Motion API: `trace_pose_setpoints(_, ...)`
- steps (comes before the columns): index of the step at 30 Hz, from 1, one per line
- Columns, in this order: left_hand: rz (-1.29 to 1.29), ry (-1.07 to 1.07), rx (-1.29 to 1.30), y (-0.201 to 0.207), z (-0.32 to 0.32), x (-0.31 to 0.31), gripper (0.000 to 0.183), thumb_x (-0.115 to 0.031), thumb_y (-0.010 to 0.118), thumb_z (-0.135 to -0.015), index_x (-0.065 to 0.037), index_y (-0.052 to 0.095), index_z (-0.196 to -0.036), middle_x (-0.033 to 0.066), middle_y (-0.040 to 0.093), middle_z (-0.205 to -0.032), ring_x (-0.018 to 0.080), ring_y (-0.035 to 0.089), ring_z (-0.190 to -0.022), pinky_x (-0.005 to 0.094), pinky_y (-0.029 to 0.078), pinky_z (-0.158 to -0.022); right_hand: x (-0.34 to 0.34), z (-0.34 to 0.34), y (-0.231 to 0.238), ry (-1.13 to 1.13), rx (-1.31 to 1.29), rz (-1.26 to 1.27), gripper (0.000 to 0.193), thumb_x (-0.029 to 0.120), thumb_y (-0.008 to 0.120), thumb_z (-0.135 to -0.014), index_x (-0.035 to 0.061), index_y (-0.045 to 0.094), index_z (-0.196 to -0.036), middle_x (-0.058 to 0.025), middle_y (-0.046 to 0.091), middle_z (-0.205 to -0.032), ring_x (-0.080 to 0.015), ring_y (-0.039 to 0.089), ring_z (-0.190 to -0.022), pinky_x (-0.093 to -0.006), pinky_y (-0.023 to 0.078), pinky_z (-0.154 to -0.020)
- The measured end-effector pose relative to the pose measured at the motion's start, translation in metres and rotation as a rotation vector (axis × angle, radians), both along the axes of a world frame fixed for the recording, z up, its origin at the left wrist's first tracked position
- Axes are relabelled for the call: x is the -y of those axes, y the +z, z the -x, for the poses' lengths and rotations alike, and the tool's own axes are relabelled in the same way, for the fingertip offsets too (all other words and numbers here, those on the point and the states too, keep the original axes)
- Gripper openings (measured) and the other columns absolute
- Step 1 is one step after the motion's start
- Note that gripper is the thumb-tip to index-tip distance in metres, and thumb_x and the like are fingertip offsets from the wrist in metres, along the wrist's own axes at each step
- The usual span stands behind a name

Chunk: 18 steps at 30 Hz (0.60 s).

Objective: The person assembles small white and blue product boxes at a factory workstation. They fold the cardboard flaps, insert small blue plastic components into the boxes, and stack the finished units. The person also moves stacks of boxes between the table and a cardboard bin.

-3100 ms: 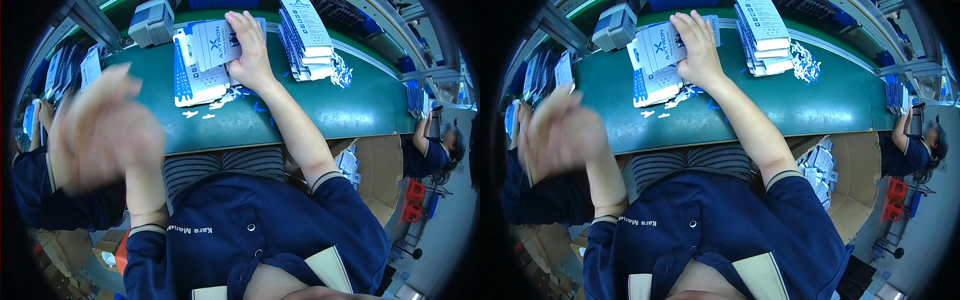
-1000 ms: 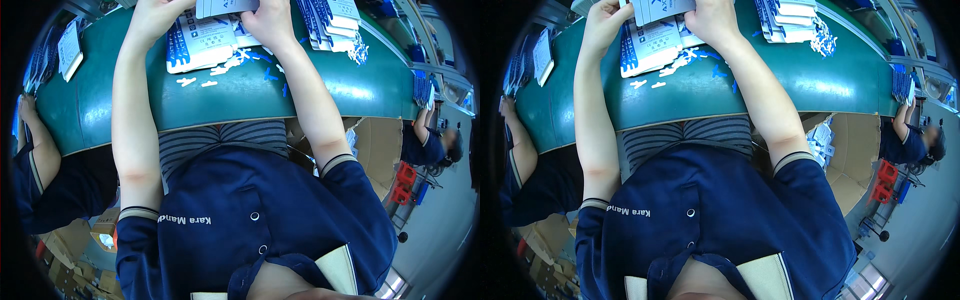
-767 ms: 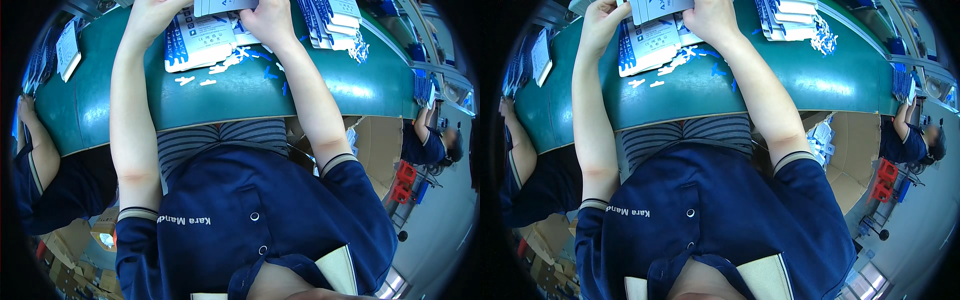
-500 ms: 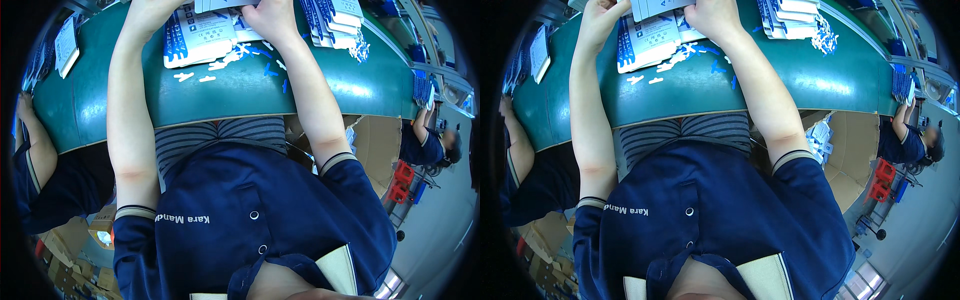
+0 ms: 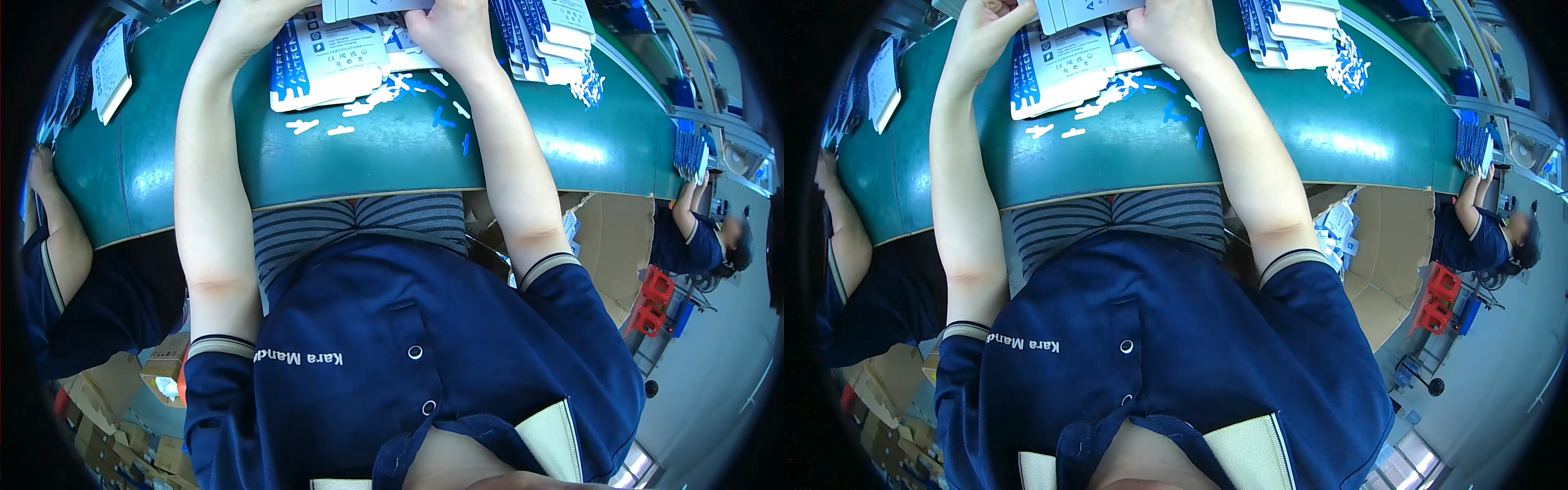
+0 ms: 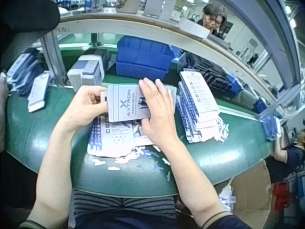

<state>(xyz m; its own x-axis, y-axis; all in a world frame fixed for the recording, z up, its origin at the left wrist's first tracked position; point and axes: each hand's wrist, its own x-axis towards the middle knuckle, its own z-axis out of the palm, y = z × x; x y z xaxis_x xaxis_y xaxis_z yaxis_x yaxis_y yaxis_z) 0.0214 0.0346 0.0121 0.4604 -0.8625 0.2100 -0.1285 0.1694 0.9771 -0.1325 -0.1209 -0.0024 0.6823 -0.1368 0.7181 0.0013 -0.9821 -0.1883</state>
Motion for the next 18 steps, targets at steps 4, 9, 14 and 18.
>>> trace_pose_setpoints(4, 0.001, -0.038, -0.03, 0.0001, -0.0006, -0.0001, 0.021, -0.003, 0.066, -0.086, 0.007, 0.066, -0.105, 0.0075, 0.069, -0.09, 0.0093, 0.064, -0.077, 0.0229, 0.052, -0.07, 0.0006, 0.0005, 0.002, 0.005, -0.005, 0.016, 0.079, -0.012, 0.052, -0.06, 0.0057, 0.044, -0.137, -0.0152, 0.047, -0.139, -0.0379, 0.037, -0.133, -0.0472, 0.027, -0.111)
trace_pose_setpoints(9, -0.028, -0.027, -0.027, 0.0012, -0.0021, -0.0026, 0.021, -0.002, 0.066, -0.085, 0.008, 0.066, -0.104, 0.0082, 0.069, -0.09, 0.0104, 0.065, -0.078, 0.0237, 0.052, -0.07, -0.0008, 0.0013, 0.0039, 0.02, -0.016, -0.006, 0.079, -0.012, 0.052, -0.06, 0.0059, 0.045, -0.137, -0.015, 0.047, -0.138, -0.0378, 0.037, -0.133, -0.0472, 0.026, -0.111)
trace_pose_setpoints(14, -0.007, 0.008, -0.03, 0.0, -0.0002, -0.0002, 0.021, -0.002, 0.067, -0.085, 0.007, 0.065, -0.104, 0.008, 0.069, -0.09, 0.0109, 0.065, -0.078, 0.0241, 0.053, -0.07, 0.0014, 0.0012, 0.0025, 0.025, -0.011, -0.004, 0.08, -0.012, 0.052, -0.06, 0.0055, 0.044, -0.137, -0.0155, 0.047, -0.138, -0.0378, 0.037, -0.134, -0.0473, 0.025, -0.112)
trace_pose_setpoints(18, -0.01, 0.027, -0.02, -0.0005, -0.0028, -0.0007, 0.016, -0.005, 0.067, -0.085, 0.006, 0.066, -0.098, 0.0064, 0.068, -0.086, 0.0099, 0.064, -0.075, 0.0235, 0.052, -0.068, 0.0024, 0.0009, 0.0013, 0.017, -0.006, -0.017, 0.081, -0.012, 0.053, -0.059, 0.005, 0.043, -0.138, -0.0164, 0.046, -0.139, -0.0382, 0.036, -0.134, -0.047, 0.025, -0.112)
